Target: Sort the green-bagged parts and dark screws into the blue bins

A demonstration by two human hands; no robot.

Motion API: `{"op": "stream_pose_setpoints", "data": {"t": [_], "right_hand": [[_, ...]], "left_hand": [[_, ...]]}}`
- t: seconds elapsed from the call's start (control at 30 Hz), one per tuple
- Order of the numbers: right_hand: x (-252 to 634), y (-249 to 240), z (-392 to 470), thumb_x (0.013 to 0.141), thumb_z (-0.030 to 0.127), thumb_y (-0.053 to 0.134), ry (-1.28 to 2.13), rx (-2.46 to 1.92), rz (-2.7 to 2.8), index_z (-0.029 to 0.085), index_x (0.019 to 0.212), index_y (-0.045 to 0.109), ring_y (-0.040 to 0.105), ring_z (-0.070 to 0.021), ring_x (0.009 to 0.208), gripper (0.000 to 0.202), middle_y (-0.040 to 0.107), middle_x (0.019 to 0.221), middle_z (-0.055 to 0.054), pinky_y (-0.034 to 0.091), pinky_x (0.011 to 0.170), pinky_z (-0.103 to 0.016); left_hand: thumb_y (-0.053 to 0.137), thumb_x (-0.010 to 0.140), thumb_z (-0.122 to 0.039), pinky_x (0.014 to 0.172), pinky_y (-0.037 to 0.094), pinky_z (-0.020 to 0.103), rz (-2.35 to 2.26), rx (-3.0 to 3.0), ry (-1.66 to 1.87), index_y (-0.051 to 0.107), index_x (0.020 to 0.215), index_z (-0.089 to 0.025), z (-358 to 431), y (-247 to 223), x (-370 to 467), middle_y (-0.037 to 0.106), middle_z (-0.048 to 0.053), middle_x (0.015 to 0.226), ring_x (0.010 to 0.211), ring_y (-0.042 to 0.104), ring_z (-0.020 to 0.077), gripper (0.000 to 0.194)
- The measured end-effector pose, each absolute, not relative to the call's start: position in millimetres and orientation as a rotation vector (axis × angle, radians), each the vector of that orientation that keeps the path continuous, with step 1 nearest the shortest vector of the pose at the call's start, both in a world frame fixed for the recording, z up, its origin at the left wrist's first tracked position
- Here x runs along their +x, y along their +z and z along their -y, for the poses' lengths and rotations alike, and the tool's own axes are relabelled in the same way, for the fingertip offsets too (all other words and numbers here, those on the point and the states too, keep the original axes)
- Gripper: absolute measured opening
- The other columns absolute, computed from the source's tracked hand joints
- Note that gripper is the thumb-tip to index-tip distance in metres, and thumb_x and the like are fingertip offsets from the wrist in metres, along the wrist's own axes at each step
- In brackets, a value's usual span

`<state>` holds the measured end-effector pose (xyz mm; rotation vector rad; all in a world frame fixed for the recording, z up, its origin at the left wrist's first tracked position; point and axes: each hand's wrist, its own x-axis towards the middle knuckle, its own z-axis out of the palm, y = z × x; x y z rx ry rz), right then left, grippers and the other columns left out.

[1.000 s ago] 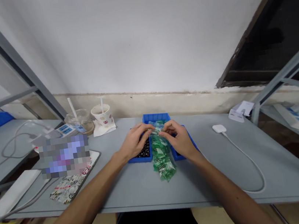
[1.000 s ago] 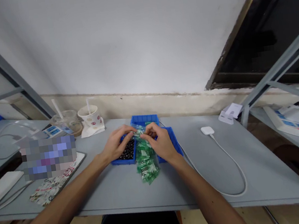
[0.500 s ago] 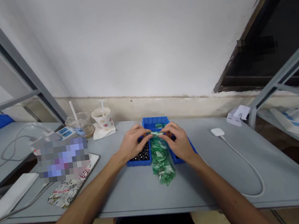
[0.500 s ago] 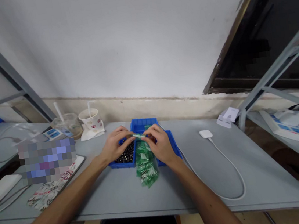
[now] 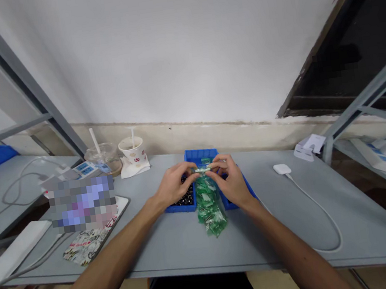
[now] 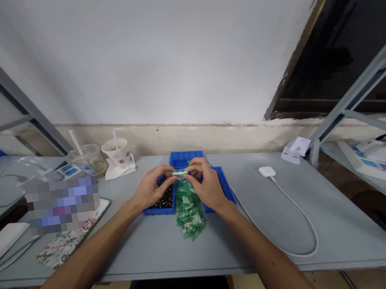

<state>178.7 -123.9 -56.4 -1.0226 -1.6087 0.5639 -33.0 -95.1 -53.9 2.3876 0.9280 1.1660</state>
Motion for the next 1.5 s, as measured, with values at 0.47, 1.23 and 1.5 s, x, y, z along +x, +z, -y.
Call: {"op": "stream_pose_setpoints", "data": {"t": [0.47,1.23,1.5], "right_hand": [[200.4,-40.0,21.4,0.078,0.021,0.070,0.577,-1.333,1.864,0.018,0.080,0.062,0.068,-0.0157,0.075,0.009,0.071,0.078,-0.001,0.049,0.070,-0.025],[193.8,-41.0,115.8,0.075,0.004,0.063,0.251,-1.201,2.622,0.026,0.108,0.067,0.059,-0.0269,0.101,0.039,0.070,0.093,-0.003,0.035,0.096,-0.044],[188.6,-47.8,121.4,0.073,-0.003,0.055,0.093,-1.273,2.659,0.024,0.124,0.059,0.060,-0.0277,0.103,0.058,0.069,0.097,-0.007,0.032,0.102,-0.047]], "left_hand": [[0.045,0.103,-0.032,0.062,0.036,0.025,-1.326,2.429,1.129,0.061,0.112,-0.021,82.4,-52.4,-46.6,0.050,-0.008,0.054,0.051,0.048,0.0126,0.022],[0.046,0.102,-0.030,0.058,0.033,0.025,-1.447,2.497,1.034,0.063,0.116,-0.023,77.9,-55.6,-49.0,0.056,-0.007,0.053,0.045,0.047,0.0125,0.023],[0.045,0.103,-0.029,0.058,0.035,0.025,-1.434,2.521,1.043,0.063,0.118,-0.023,79.6,-55.0,-49.5,0.058,-0.006,0.054,0.048,0.053,0.0141,0.024]]}}
